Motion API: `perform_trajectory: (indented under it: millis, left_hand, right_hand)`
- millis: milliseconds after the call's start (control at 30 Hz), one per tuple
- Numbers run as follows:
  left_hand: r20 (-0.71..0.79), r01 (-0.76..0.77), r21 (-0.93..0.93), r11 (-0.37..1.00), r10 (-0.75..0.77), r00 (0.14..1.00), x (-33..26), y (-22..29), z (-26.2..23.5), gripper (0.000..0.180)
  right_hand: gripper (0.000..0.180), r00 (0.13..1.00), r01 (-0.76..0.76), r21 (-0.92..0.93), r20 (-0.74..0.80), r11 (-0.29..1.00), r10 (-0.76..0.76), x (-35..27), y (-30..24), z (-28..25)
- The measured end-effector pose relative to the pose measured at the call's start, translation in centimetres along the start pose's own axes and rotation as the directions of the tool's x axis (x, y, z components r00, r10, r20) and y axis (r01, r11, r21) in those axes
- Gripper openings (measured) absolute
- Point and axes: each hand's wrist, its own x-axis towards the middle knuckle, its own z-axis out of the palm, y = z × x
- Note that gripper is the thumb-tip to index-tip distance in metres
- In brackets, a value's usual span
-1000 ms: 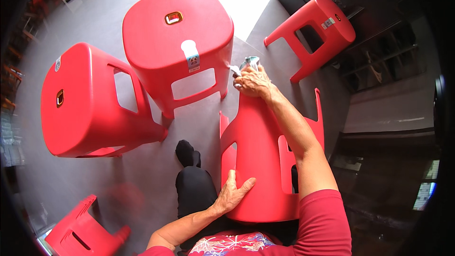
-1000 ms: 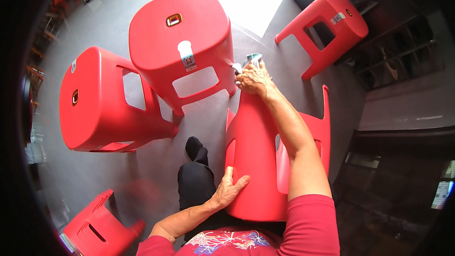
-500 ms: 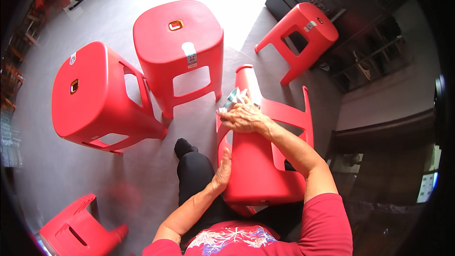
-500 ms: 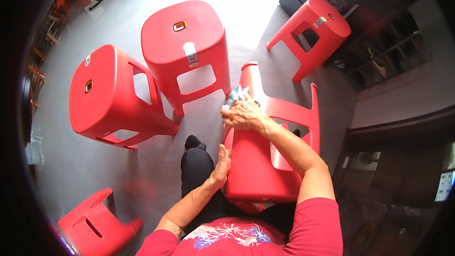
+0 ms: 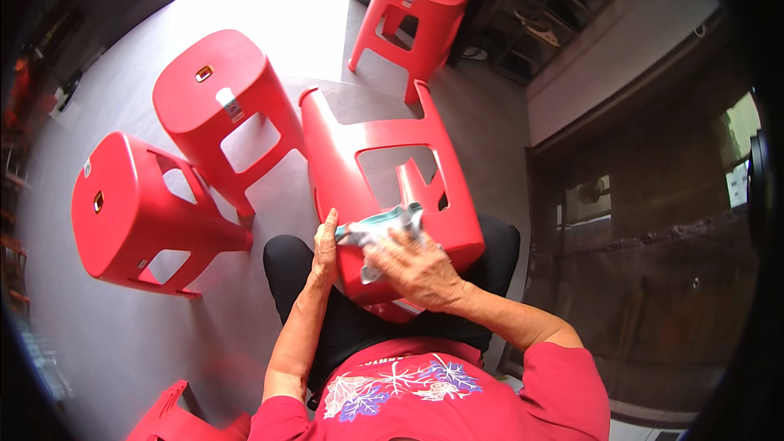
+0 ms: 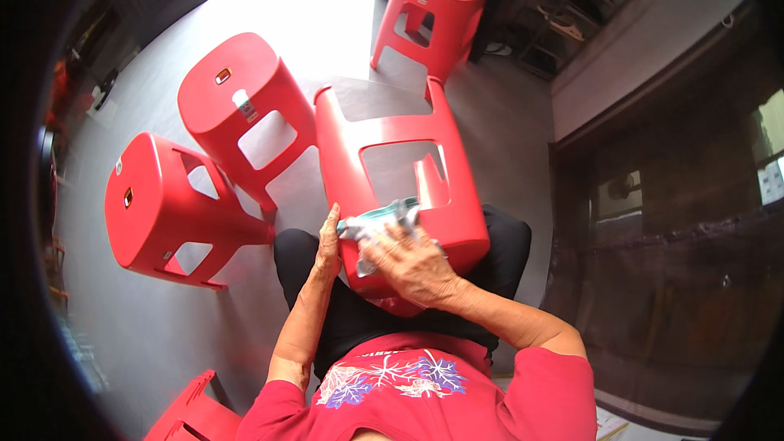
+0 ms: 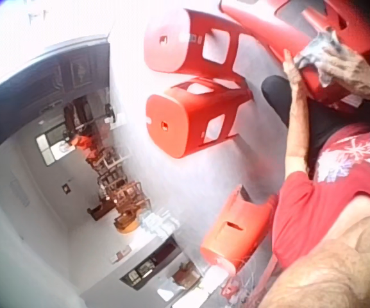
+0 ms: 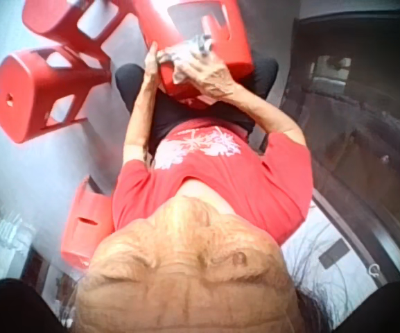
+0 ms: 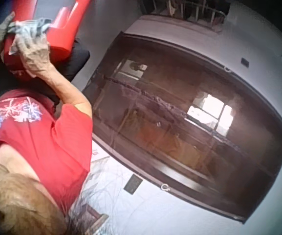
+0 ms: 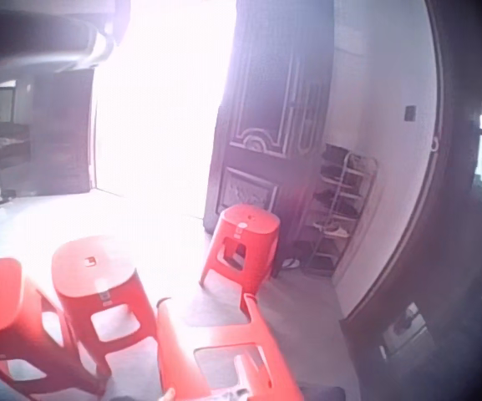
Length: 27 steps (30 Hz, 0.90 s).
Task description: The person sits on the floor and wipes red plastic stools with a cloth. They handle the stools one at a time, turning them over to clean the top, sides, and legs before placing them back down.
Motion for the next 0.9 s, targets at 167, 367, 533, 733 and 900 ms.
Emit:
perform_trajectory:
  millis: [167, 367, 533, 733, 900]
  left_hand:
    - [-0.035, -0.043, -0.026, 0.999, 0.042, 0.998, -0.8, 0.3, 3.6, 0.056]
    - [-0.098, -0.029, 0.413, 0.910, 0.076, 0.992, -1.7, 0.2, 4.0, 0.055]
    - [-0.022, -0.013, 0.576, 0.817, 0.031, 0.999, -2.5, -0.3, 4.1, 0.051]
    - [0.088, -0.056, 0.769, 0.636, -0.020, 0.996, -2.4, -4.4, 3.7, 0.066]
    - [0.119, -0.012, 0.867, 0.498, -0.183, 0.976, -3.2, -2.8, 5.8, 0.068]
  right_hand:
    - [0.036, 0.908, -0.411, 0.140, -0.024, 0.901, 0.419, -5.4, 8.4, 3.8]
    - [0.014, 0.694, -0.525, 0.404, -0.307, 0.749, 0.651, -6.9, 6.4, 10.0]
    - [0.015, 0.622, -0.425, 0.494, -0.450, 0.759, 0.641, -5.8, -0.9, 10.1]
    - [0.027, 0.906, -0.067, 0.310, -0.379, 0.948, 0.188, -2.0, 0.5, 7.5]
    - [0.027, 0.952, -0.146, 0.011, -0.269, 0.989, 0.143, 2.2, 8.1, 9.0]
